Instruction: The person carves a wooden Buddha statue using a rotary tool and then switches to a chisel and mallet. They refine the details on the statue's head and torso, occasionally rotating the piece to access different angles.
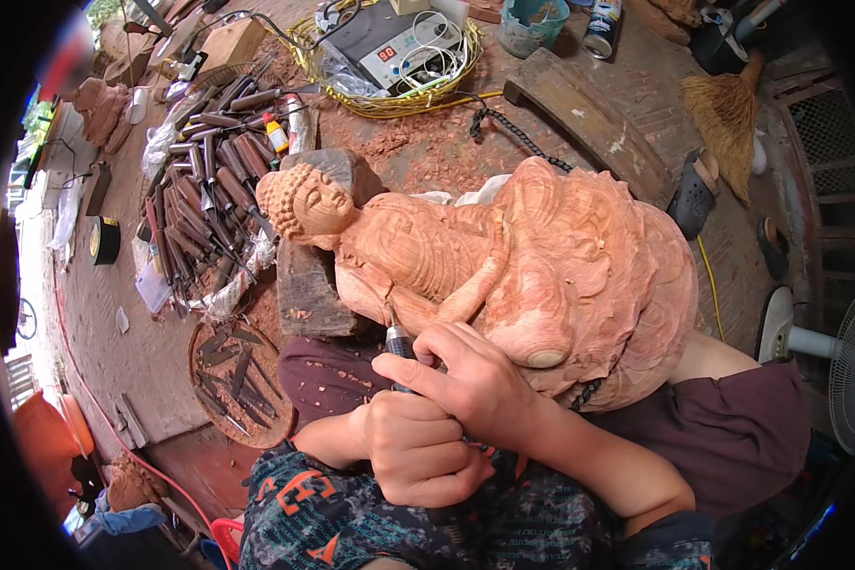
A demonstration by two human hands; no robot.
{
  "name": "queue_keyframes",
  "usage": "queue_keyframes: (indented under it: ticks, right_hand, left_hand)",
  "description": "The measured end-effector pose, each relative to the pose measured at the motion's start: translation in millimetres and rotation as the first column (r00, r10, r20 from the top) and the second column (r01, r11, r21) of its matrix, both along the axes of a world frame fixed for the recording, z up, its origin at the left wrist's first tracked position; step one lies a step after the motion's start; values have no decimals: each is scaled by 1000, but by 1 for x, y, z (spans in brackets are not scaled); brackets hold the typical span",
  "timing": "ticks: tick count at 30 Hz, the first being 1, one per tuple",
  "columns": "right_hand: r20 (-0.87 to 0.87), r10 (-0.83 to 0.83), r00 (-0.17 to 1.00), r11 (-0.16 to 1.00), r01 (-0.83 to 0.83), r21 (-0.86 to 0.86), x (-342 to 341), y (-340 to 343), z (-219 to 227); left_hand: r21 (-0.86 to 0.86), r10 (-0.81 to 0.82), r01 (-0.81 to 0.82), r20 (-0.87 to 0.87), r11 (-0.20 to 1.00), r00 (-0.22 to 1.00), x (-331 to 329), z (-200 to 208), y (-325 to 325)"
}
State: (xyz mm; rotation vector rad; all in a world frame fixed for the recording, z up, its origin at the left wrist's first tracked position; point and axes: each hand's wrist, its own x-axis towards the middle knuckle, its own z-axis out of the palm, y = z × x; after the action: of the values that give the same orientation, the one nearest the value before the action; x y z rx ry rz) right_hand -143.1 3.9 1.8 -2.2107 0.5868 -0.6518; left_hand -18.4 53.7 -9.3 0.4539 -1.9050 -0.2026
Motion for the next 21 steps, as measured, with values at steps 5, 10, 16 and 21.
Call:
queue_keyframes:
  ticks: [5,10,16,21]
  right_hand:
    - [17,9,1000,1000,-8,-21,1,0,1]
    - [40,28,999,999,-27,-35,-1,-1,1]
    - [-29,-154,988,824,145,547,-24,6,41]
    - [1,75,997,-23,0,1000,-67,-21,81]
  left_hand:
    - [1,1,-1,20,1000,1000,2,3,1]
    - [-6,15,-15,3,1000,1000,-2,4,2]
    - [-197,228,-210,73,958,971,-9,30,0]
    - [-249,272,-267,-15,931,962,-25,50,-20]
